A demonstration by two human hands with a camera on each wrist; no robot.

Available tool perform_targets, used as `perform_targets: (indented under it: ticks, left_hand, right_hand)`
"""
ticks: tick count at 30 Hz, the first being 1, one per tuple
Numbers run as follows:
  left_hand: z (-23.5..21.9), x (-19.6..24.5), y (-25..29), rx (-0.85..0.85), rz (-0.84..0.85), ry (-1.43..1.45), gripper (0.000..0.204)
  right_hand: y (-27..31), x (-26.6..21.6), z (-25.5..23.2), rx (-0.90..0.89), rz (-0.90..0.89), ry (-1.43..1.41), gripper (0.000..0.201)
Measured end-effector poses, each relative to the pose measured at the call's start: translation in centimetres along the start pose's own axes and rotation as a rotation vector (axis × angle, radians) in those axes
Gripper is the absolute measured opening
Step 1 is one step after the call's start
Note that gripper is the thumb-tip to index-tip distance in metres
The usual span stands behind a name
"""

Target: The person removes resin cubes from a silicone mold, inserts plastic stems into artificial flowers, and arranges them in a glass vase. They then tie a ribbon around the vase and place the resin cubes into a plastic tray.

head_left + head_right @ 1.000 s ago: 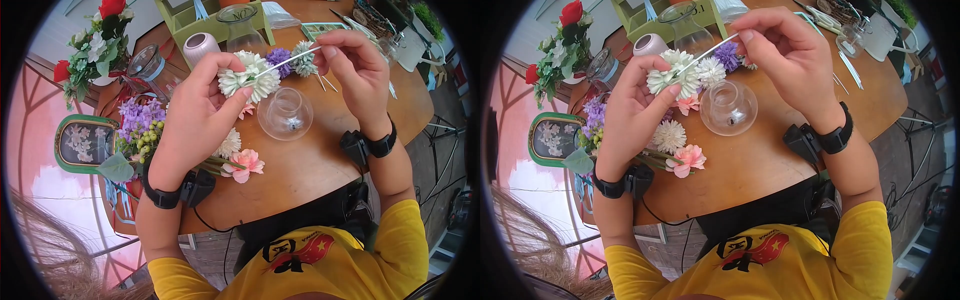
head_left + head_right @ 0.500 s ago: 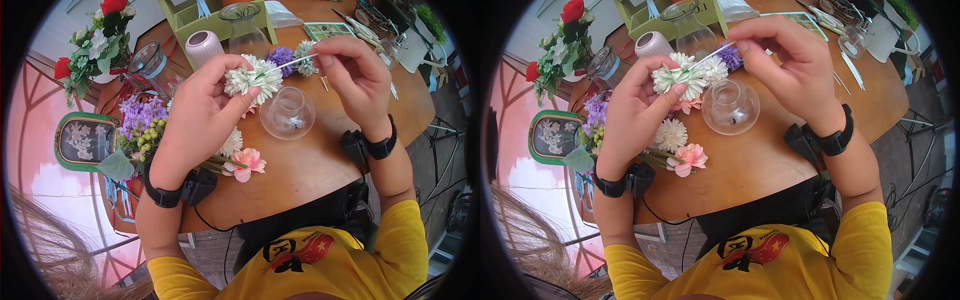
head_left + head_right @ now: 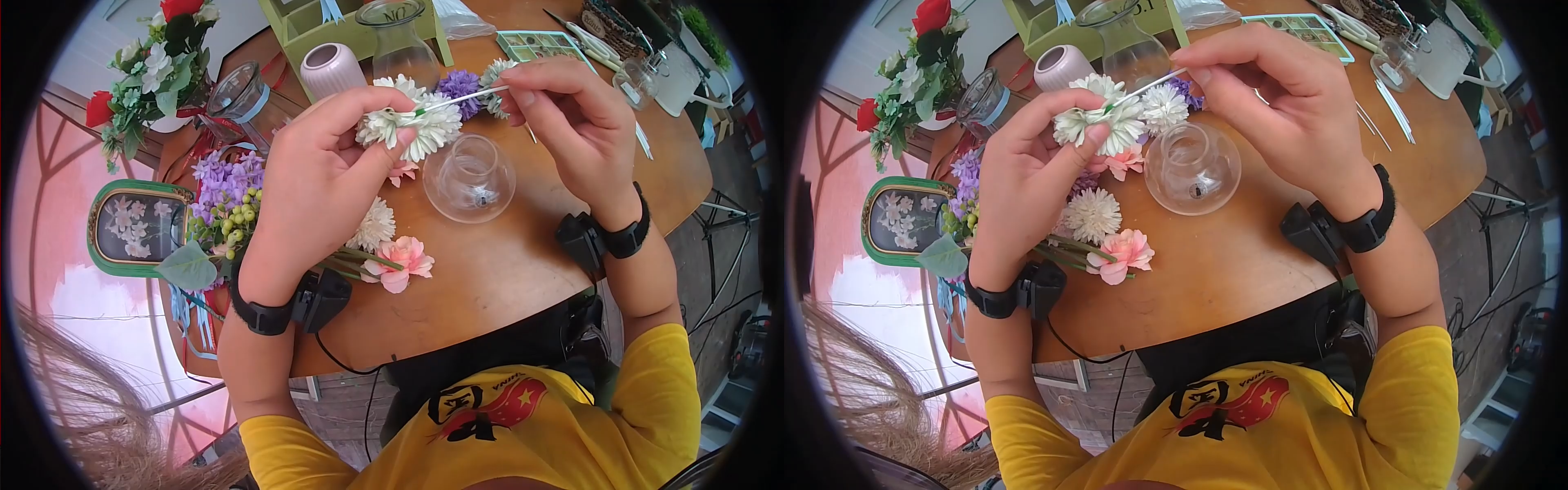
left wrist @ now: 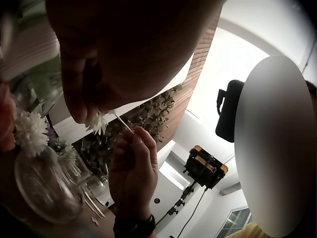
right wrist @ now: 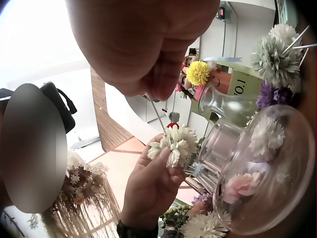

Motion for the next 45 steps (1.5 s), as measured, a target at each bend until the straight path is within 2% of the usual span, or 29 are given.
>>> perform_targets:
  ticks: [3, 6, 10, 12, 14, 17, 20, 21, 23, 26, 29, 33, 37, 41, 43, 45]
  left_hand:
    - [0.0, 0.2, 0.0, 0.014, -0.01, 0.026, 0.025]
    - [0.1, 0.5, -0.3, 0.007, 0.028, 0.073, 0.033]
    - [0.1, 1.1, -0.2, -0.021, -0.051, -0.037, 0.04]
    - [-0.4, 0.6, -0.3, 0.014, -0.009, -0.132, 0.045]
    - [-0.1, -0.3, -0.2, -0.102, 0.013, -0.303, 0.044]
    - [0.8, -0.8, 0.1, -0.256, 0.035, -0.471, 0.044]
    - [1.5, -0.8, 0.5, -0.325, 0.105, -0.537, 0.04]
    - [1.7, -0.8, 0.7, -0.337, 0.138, -0.547, 0.039]
    - [2.0, -1.8, 1.1, -0.396, 0.068, -0.523, 0.04]
    - [2.2, -2.6, 1.3, -0.435, 0.008, -0.497, 0.038]
    - [2.3, -3.1, 1.2, -0.434, -0.046, -0.474, 0.033]
    - [2.4, -3.7, 1.2, -0.43, -0.1, -0.473, 0.025]
    - [1.9, -3.3, 0.8, -0.359, -0.101, -0.485, 0.02]
    - [0.9, -3.1, 0.4, -0.241, -0.2, -0.365, 0.023]
    - [0.5, -3.2, 0.4, -0.169, -0.281, -0.223, 0.026]
    - [0.5, -3.2, 0.2, -0.109, -0.207, 0.01, 0.031]
  right_hand:
    - [0.0, -0.2, 0.0, 0.008, -0.017, -0.014, 0.023]
    - [-0.2, 0.1, -0.4, 0.082, 0.05, -0.067, 0.017]
    - [-0.4, 2.3, -3.8, 0.195, 0.133, 0.034, 0.019]
    - [-0.9, 3.7, -5.6, 0.261, 0.179, 0.094, 0.019]
    - [-1.3, 5.0, -7.3, 0.332, 0.235, 0.123, 0.016]
    - [-1.6, 7.1, -9.6, 0.342, 0.371, 0.316, 0.013]
    - [-1.3, 7.9, -9.7, 0.235, 0.53, 0.551, 0.013]
    - [-1.0, 8.4, -9.5, 0.143, 0.577, 0.591, 0.017]
    - [0.0, 9.4, -9.0, -0.046, 0.669, 0.667, 0.025]
    - [0.9, 9.5, -8.3, -0.208, 0.672, 0.828, 0.026]
    - [1.0, 10.5, -12.0, -0.087, 0.782, 0.807, 0.029]
    - [1.7, 12.3, -17.3, 0.033, 0.788, 0.862, 0.025]
    - [2.8, 15.8, -17.3, -0.172, 0.983, 0.977, 0.021]
    - [3.2, 18.1, -16.8, -0.258, 1.118, 1.057, 0.02]
    - [2.9, 17.9, -16.5, -0.194, 1.044, 1.048, 0.015]
    - [2.7, 18.0, -16.3, -0.182, 1.035, 1.051, 0.014]
Point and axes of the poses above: each hand's wrist, its own y-axis away from the middle knuckle, its own z-axis out of the palm, x = y × z, the point moved 9 cm from there along -y, towards the middle knuckle, and after that the axes turned 9 degrees about z, right-handed, at the moved point
